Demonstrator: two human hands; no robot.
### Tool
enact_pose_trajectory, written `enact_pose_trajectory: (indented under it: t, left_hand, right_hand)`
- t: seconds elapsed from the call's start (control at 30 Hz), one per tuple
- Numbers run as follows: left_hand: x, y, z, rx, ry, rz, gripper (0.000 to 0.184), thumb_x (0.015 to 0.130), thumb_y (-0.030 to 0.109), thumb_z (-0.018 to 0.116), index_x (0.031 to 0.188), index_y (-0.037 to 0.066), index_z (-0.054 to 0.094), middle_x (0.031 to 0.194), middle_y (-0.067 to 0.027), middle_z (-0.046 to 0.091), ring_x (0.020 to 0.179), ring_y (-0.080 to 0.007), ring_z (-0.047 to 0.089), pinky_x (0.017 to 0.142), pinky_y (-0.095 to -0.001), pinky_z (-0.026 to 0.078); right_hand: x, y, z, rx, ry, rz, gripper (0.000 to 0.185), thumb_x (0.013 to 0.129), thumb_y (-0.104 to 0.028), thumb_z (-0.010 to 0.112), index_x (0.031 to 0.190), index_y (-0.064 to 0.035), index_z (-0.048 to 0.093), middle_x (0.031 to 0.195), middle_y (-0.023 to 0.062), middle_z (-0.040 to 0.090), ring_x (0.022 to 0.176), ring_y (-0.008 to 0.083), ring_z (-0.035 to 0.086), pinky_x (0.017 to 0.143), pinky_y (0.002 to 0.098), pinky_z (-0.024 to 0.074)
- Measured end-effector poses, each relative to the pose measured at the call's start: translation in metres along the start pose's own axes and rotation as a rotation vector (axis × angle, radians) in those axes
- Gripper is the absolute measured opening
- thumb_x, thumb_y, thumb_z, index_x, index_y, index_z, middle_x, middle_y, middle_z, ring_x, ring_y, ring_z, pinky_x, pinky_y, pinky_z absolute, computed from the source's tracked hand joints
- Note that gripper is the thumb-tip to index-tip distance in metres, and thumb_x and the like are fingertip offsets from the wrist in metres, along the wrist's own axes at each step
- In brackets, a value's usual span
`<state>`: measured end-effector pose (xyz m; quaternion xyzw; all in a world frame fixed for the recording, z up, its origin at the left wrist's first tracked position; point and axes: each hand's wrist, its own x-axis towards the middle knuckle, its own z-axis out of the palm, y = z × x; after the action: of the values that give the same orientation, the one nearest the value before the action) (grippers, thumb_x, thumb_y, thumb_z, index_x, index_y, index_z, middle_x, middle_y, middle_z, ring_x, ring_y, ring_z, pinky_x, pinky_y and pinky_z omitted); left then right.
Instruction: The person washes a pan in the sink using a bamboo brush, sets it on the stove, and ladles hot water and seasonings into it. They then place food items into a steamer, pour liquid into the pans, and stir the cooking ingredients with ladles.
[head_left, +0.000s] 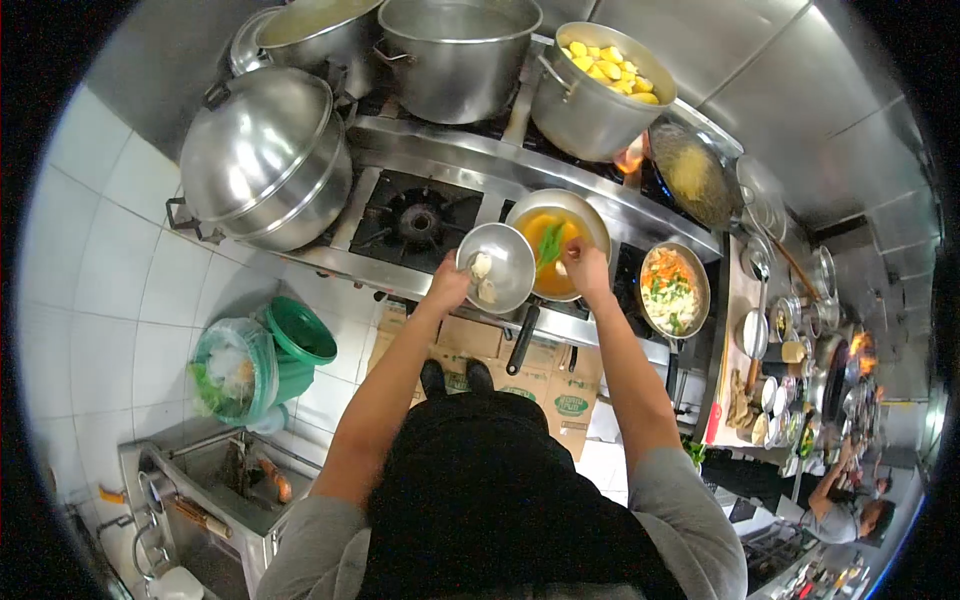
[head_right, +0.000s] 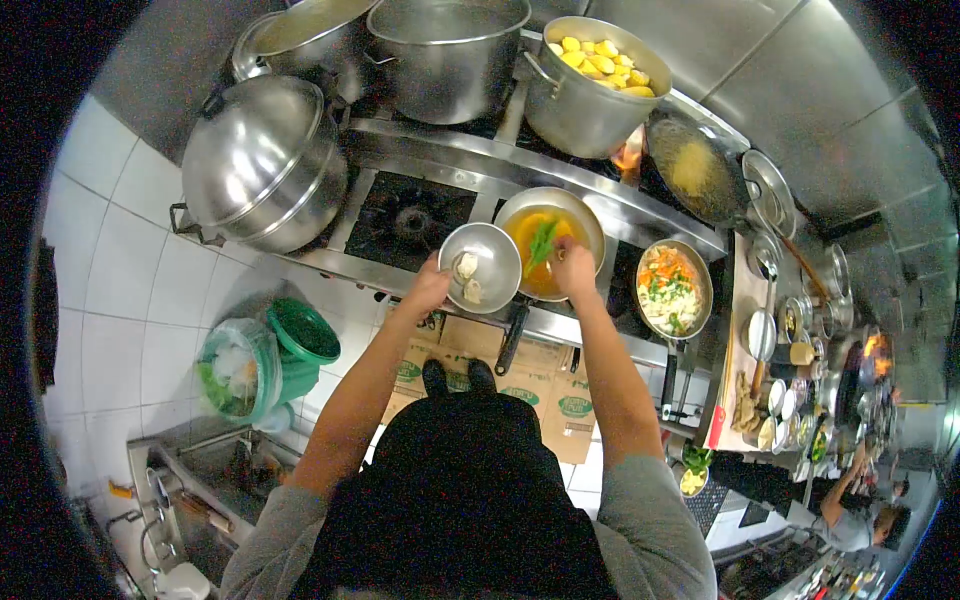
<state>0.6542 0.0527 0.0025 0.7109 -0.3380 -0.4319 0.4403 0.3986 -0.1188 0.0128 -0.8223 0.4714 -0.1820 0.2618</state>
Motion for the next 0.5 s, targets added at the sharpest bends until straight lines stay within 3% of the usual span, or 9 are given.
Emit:
enact_pose_trajectory:
  t: [0.07, 0.1, 0.17, 0.2, 0.23, 0.33, 0.4, 0.5]
  left_hand:
    - [0.001, -0.001, 0.006, 0.02, 0.024, -0.012, 0.05, 0.089, 0.021, 0.062, 0.133, -0.001, 0.051, 0.12, -0.0257, 0.065, 0.113, -0.0367, 0.064, 0.095, -0.0406, 0.049]
    - [0.016, -0.026, 0.013, 0.041, 0.033, -0.041, 0.049, 0.089, 0.02, 0.061, 0.133, 0.0, 0.051, 0.12, -0.0257, 0.065, 0.112, -0.0366, 0.064, 0.096, -0.04, 0.049]
    - [0.018, -0.035, 0.019, 0.023, 0.007, -0.049, 0.046, 0.09, 0.017, 0.056, 0.134, 0.002, 0.05, 0.117, -0.0232, 0.065, 0.104, -0.0334, 0.066, 0.083, -0.0387, 0.052]
    - [0.009, -0.023, 0.02, -0.017, -0.025, -0.027, 0.045, 0.091, 0.014, 0.053, 0.135, 0.003, 0.05, 0.114, -0.0206, 0.065, 0.097, -0.0303, 0.068, 0.07, -0.0381, 0.055]
    - [0.0, -0.01, 0.019, -0.059, -0.054, -0.002, 0.045, 0.091, 0.01, 0.05, 0.136, 0.004, 0.049, 0.111, -0.018, 0.065, 0.089, -0.0272, 0.07, 0.058, -0.0375, 0.058]
    - [-0.032, 0.029, 0.021, -0.306, -0.015, -0.132, 0.044, 0.09, 0.009, 0.049, 0.134, 0.002, 0.049, 0.107, -0.0188, 0.064, 0.089, -0.0297, 0.07, 0.058, -0.0407, 0.061]
    - [-0.042, 0.045, 0.012, -0.213, -0.043, -0.285, 0.043, 0.09, 0.008, 0.049, 0.132, -0.001, 0.049, 0.11, -0.0194, 0.063, 0.09, -0.0305, 0.07, 0.061, -0.0417, 0.062]
    - [-0.037, 0.015, 0.017, -0.302, -0.036, -0.341, 0.04, 0.09, 0.008, 0.048, 0.128, -0.004, 0.05, 0.108, -0.0203, 0.064, 0.09, -0.0324, 0.07, 0.063, -0.0444, 0.063]
  right_hand:
    - [-0.005, -0.041, -0.002, 0.268, -0.017, -0.16, 0.034, 0.082, -0.019, 0.071, 0.111, -0.0019, 0.068, 0.098, 0.0208, 0.071, 0.087, 0.0358, 0.07, 0.081, 0.044, 0.056]
    - [-0.009, -0.06, 0.004, 0.254, -0.119, -0.201, 0.033, 0.083, -0.021, 0.07, 0.11, -0.0021, 0.069, 0.101, 0.0214, 0.07, 0.091, 0.0366, 0.069, 0.083, 0.0446, 0.0554]
    - [-0.016, -0.08, 0.03, 0.116, -0.189, -0.373, 0.034, 0.086, -0.026, 0.068, 0.112, -0.0034, 0.068, 0.109, 0.0233, 0.066, 0.1, 0.0383, 0.065, 0.089, 0.046, 0.0525]
    - [-0.018, -0.082, 0.045, -0.009, -0.155, -0.506, 0.036, 0.087, -0.029, 0.067, 0.114, -0.0045, 0.068, 0.114, 0.0245, 0.064, 0.105, 0.0393, 0.063, 0.094, 0.0467, 0.0502]
    - [-0.023, -0.093, 0.044, -0.033, -0.281, -0.483, 0.039, 0.087, -0.031, 0.068, 0.117, -0.0053, 0.066, 0.118, 0.0243, 0.062, 0.108, 0.0393, 0.061, 0.095, 0.0464, 0.049]
    - [-0.032, -0.11, 0.035, -0.059, -0.617, -0.44, 0.048, 0.088, -0.037, 0.069, 0.125, -0.0073, 0.061, 0.123, 0.0234, 0.058, 0.111, 0.0395, 0.058, 0.098, 0.045, 0.0463]
    - [-0.03, -0.081, 0.062, 0.003, -0.782, -0.444, 0.051, 0.087, -0.04, 0.069, 0.126, -0.0084, 0.06, 0.12, 0.0226, 0.059, 0.11, 0.0398, 0.058, 0.098, 0.0434, 0.046]
    - [-0.034, -0.095, 0.033, 0.027, -0.919, -0.541, 0.049, 0.086, -0.04, 0.071, 0.123, -0.0088, 0.061, 0.114, 0.0163, 0.062, 0.104, 0.032, 0.061, 0.093, 0.0393, 0.0478]
